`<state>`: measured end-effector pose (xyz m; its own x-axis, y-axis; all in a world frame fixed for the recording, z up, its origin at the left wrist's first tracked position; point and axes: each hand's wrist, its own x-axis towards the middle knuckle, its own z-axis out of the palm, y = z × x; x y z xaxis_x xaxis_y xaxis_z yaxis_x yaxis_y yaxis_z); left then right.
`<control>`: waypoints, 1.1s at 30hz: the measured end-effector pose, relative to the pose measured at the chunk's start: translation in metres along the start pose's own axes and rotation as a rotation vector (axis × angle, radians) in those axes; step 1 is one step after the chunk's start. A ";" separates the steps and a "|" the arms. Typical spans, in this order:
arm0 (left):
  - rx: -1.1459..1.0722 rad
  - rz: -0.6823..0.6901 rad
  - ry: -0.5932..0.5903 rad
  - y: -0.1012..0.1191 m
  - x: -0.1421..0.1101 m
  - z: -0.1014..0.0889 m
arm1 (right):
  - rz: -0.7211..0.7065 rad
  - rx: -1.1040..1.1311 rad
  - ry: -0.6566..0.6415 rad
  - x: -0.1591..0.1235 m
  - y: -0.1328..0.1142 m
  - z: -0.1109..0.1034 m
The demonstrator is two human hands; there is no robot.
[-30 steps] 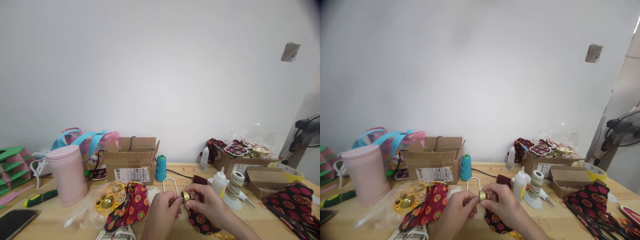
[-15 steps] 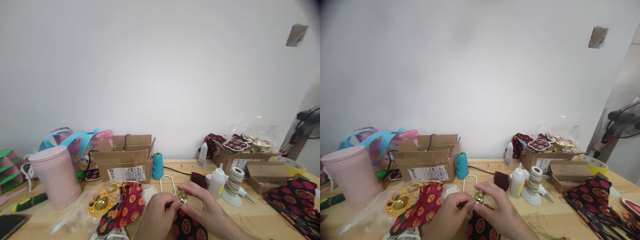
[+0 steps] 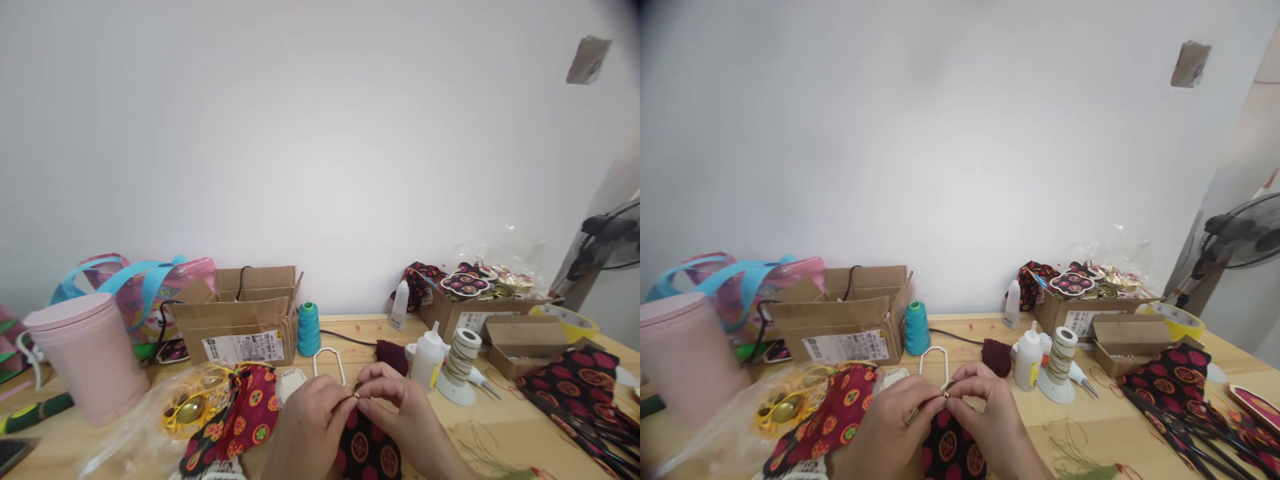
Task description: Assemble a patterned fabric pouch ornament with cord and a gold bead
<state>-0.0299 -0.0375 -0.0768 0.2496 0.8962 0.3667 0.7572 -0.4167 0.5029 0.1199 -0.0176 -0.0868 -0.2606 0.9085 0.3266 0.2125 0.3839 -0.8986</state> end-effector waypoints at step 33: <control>-0.420 -0.165 0.136 0.002 0.002 0.014 | -0.087 -0.061 0.134 -0.007 0.002 0.010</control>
<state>-0.0195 -0.0340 -0.0863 0.0440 0.9392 0.3406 0.4633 -0.3212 0.8259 0.1127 -0.0247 -0.0936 -0.1534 0.8837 0.4421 0.2523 0.4676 -0.8472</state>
